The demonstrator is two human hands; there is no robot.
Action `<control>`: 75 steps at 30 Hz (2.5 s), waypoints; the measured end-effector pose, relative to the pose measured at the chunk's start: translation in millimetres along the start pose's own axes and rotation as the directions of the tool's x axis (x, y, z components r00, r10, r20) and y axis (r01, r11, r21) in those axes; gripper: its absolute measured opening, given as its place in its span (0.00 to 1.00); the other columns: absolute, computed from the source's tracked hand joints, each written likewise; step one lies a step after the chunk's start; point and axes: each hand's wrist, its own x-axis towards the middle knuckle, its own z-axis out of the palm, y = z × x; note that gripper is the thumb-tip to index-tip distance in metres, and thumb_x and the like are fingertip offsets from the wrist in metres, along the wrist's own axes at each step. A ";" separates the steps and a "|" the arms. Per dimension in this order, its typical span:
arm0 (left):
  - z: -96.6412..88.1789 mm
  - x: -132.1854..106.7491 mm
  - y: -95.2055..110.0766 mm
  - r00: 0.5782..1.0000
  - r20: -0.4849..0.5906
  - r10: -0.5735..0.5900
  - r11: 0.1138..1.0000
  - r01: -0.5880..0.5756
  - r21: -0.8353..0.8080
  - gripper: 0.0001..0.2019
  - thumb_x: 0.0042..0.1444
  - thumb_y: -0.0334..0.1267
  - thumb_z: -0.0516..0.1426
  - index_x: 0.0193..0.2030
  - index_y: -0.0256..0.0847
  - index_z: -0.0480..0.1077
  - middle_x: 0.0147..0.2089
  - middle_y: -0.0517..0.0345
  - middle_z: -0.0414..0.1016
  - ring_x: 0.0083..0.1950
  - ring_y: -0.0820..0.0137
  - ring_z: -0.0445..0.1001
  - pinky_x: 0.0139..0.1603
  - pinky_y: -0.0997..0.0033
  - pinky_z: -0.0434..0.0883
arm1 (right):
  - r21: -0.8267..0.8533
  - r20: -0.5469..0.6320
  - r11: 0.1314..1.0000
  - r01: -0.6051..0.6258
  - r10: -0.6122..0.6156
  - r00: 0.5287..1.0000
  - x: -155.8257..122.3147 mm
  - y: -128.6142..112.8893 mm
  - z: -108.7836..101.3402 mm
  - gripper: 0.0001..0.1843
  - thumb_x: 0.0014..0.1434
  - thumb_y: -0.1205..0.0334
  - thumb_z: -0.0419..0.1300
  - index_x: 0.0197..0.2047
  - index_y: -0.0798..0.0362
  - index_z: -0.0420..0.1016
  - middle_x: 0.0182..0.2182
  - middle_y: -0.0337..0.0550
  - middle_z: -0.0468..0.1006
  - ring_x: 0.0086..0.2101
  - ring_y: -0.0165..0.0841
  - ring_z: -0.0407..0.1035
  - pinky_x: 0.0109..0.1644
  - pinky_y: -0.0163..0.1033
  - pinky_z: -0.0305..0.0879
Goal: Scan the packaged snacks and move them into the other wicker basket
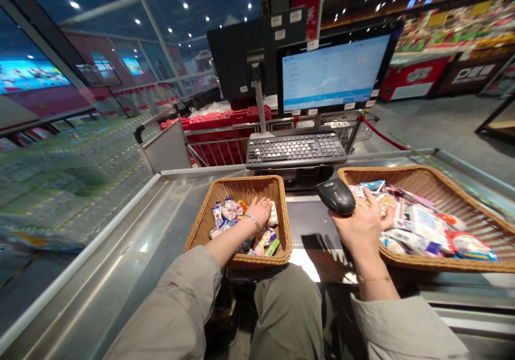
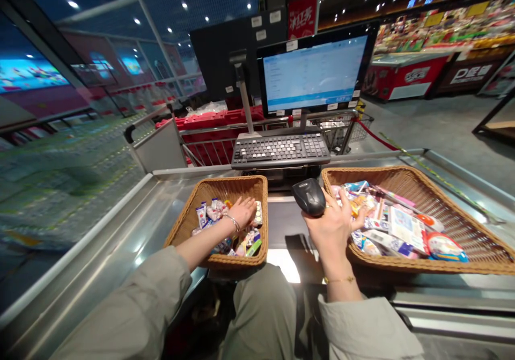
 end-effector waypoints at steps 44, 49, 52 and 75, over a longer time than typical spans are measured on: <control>-17.8 -29.3 -55.6 0.836 0.079 -0.543 0.714 0.509 -0.480 0.23 0.64 0.39 0.59 0.64 0.35 0.72 0.62 0.42 0.77 0.61 0.60 0.78 0.60 0.68 0.72 | 0.034 0.054 0.999 -0.038 0.036 0.998 -6.8 6.1 2.4 0.21 0.54 0.46 0.58 0.43 0.49 0.80 0.44 0.49 0.84 0.61 0.50 0.65 0.62 0.61 0.55; -32.8 -16.9 -43.2 0.907 0.100 -0.410 0.844 0.419 -0.336 0.21 0.65 0.45 0.59 0.63 0.45 0.72 0.60 0.49 0.79 0.63 0.59 0.76 0.69 0.56 0.64 | 0.047 0.061 0.998 -0.045 0.042 0.997 -6.1 5.0 1.9 0.20 0.53 0.47 0.59 0.43 0.50 0.80 0.44 0.50 0.84 0.61 0.50 0.65 0.62 0.62 0.55; -30.9 -2.7 -23.1 0.953 0.128 -0.275 0.920 0.299 -0.255 0.26 0.59 0.48 0.65 0.63 0.46 0.71 0.61 0.47 0.78 0.64 0.53 0.74 0.72 0.45 0.57 | 0.047 0.073 0.998 -0.051 0.048 0.996 -6.0 3.1 0.5 0.20 0.53 0.48 0.58 0.44 0.50 0.80 0.44 0.50 0.84 0.61 0.51 0.65 0.62 0.62 0.55; -47.6 13.6 -11.5 0.805 0.083 -0.587 0.794 0.593 -0.138 0.34 0.67 0.64 0.46 0.63 0.36 0.64 0.61 0.34 0.66 0.54 0.52 0.80 0.51 0.60 0.74 | 0.056 0.075 0.998 -0.036 0.032 0.997 -8.8 -1.5 -6.0 0.18 0.54 0.51 0.58 0.43 0.50 0.80 0.49 0.49 0.83 0.62 0.50 0.65 0.65 0.63 0.51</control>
